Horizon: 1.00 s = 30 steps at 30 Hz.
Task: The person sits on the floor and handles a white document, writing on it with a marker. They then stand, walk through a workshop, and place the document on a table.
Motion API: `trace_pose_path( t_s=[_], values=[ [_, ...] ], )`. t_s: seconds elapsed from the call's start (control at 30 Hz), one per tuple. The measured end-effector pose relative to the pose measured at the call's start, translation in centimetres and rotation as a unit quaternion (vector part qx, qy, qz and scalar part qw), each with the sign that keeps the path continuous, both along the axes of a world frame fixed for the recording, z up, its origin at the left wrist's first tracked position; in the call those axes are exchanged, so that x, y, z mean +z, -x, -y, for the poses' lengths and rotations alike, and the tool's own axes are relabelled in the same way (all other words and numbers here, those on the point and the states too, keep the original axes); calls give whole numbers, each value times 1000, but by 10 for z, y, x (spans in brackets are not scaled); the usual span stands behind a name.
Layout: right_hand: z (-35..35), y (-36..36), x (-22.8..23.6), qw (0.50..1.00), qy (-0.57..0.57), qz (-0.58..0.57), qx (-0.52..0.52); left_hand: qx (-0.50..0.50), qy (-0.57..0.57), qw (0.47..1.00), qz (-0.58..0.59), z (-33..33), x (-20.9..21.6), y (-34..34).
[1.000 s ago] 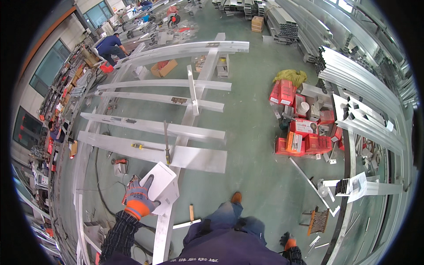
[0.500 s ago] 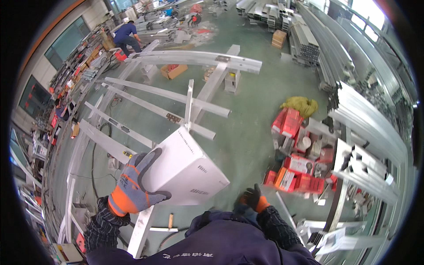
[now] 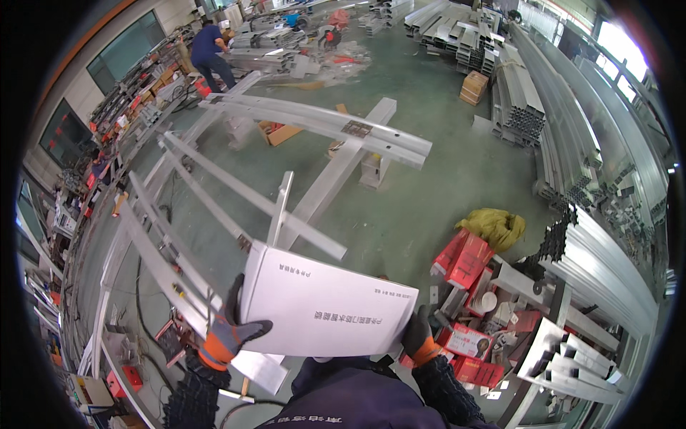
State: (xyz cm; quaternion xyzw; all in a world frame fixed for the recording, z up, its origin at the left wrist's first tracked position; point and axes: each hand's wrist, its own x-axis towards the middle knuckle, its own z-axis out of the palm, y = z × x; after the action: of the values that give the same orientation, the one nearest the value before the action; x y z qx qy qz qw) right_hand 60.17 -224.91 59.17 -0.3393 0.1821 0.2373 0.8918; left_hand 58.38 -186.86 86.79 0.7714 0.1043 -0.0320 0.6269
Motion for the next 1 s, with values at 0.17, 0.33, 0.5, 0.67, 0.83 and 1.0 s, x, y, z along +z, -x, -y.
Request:
trace_pose_path(
  t_s=[0.17,0.33,0.5,0.67,0.83,1.0],
  values=[
    [100,-144,8,996,33,68,-39,16,65,995,-80,58,-70,-151],
    [202,-266,40,974,209,33,-84,-9,107,993,-56,137,-66,-288],
    [263,-381,74,958,242,64,-142,-59,96,993,-34,209,-58,-423],
    [334,-501,65,955,257,54,-136,-41,165,985,-32,278,-88,-545],
    [421,-632,87,970,210,37,-120,-26,238,969,-68,352,-104,-662],
    [479,-750,143,916,391,55,-70,11,344,936,-73,418,-96,-739]
  ],
)
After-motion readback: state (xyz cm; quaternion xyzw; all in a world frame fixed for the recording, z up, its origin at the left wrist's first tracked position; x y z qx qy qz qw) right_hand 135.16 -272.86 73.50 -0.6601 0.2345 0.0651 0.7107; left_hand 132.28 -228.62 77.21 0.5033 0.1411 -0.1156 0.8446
